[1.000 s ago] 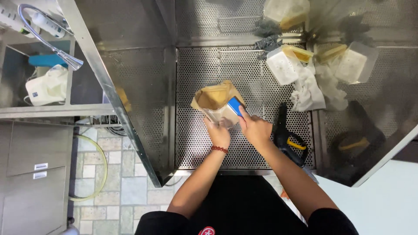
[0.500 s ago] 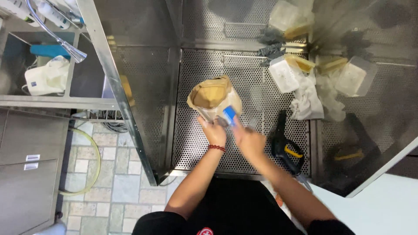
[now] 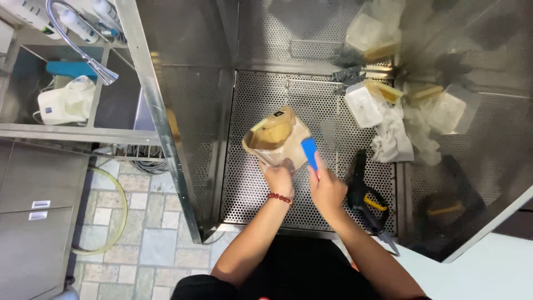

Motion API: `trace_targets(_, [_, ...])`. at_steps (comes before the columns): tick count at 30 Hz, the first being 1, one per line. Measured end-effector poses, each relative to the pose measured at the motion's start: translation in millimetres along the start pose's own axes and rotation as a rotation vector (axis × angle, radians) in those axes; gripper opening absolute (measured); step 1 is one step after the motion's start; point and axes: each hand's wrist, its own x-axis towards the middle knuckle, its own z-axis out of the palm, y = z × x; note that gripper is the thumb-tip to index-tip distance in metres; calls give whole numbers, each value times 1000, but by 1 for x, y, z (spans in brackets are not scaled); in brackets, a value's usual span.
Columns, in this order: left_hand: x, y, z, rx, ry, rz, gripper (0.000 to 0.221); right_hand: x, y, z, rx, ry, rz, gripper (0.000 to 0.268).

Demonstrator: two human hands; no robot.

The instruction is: Cleaning a tan baseball cap using a small brush and soapy water in a professional cleaning booth.

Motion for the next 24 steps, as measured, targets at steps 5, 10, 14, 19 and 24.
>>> trace_targets(5, [-23, -26, -20, 130, -181, 136, 74, 52, 6, -3, -124, -74, 172, 48])
trace_targets(10, [7, -3, -13, 172, -109, 283, 82, -23, 11, 14, -28, -138, 263, 51])
trace_targets(14, [3, 13, -17, 47, -152, 236, 79, -84, 52, 70, 596, -66, 545, 27])
trace_targets(19, [-9, 5, -17, -41, -213, 136, 82, -13, 34, 42, 896, -118, 747, 34])
trace_targets(24, [3, -22, -54, 137, -293, -149, 61, 6, 31, 27, 802, -90, 627, 24])
